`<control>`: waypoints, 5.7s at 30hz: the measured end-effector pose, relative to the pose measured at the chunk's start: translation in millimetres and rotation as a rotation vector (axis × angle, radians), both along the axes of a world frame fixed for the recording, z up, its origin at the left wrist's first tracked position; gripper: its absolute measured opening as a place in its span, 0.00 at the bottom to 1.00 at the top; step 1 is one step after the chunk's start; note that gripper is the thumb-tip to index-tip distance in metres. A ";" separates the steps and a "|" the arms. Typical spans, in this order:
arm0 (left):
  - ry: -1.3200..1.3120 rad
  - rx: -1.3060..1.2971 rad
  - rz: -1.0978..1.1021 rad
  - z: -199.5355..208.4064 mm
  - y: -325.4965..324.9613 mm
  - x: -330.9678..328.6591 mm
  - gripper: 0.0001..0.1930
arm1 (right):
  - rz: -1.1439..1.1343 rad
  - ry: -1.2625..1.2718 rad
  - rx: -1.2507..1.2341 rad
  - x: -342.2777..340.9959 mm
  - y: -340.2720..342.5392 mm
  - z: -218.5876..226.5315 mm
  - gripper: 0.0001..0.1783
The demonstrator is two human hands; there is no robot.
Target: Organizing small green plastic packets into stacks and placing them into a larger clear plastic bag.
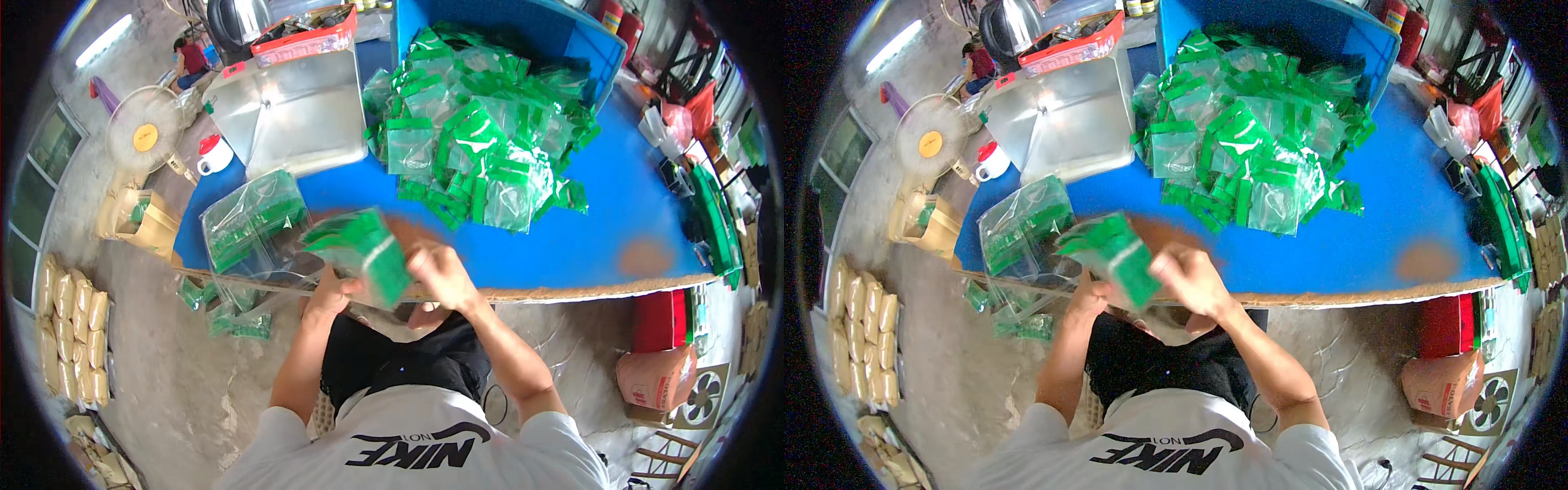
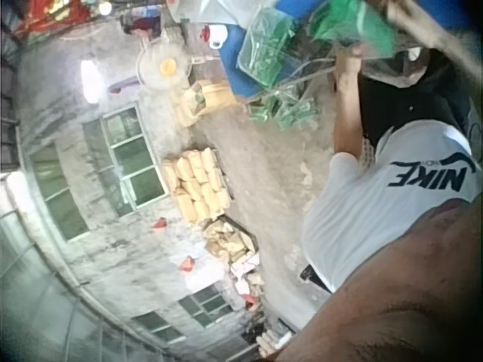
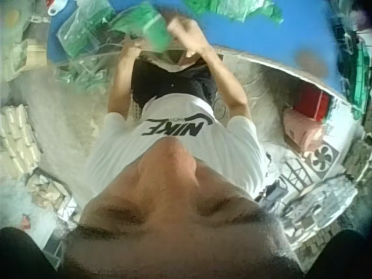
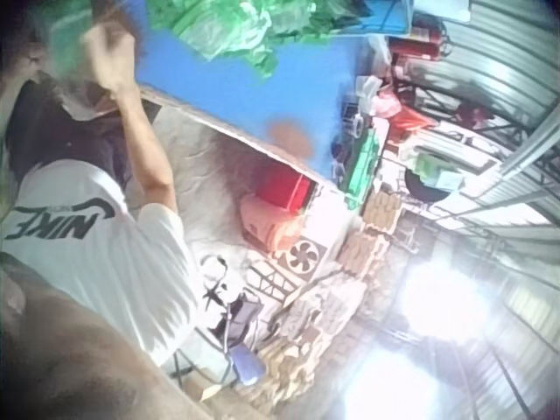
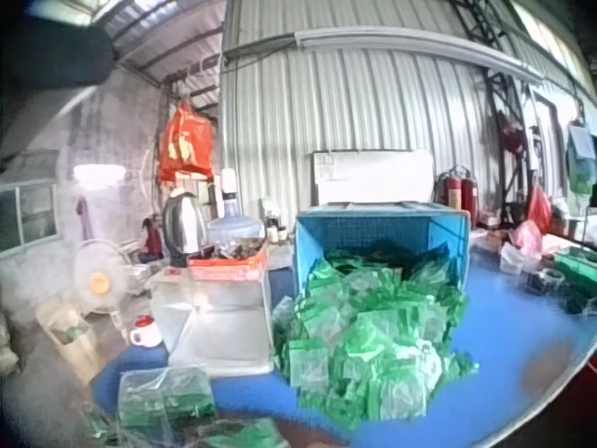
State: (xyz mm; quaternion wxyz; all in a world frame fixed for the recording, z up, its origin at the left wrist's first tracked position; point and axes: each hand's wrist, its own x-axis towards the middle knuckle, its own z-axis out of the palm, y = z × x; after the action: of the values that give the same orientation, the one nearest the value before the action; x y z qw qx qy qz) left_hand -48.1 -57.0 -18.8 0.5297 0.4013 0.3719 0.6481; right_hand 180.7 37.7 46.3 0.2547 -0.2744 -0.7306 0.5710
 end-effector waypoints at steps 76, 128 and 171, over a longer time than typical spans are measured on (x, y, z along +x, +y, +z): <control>1.183 -0.216 0.477 74.2 -41.6 -58.7 0.03 | -0.100 0.735 -0.838 -14.1 48.1 33.3 0.30; 1.524 0.177 0.766 146.4 -36.2 -36.2 0.04 | -0.174 0.525 -0.836 -171.9 -41.5 -6.1 0.49; 0.251 -0.197 0.184 59.5 -16.1 -113.8 0.38 | 0.188 0.194 -0.333 -98.0 4.4 -14.3 0.56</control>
State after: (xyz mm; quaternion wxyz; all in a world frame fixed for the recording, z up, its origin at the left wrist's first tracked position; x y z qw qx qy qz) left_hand -161.9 -73.1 40.6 0.4543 0.3896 0.5317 0.5992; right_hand 82.7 42.0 32.0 0.2207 -0.1870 -0.6207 0.7288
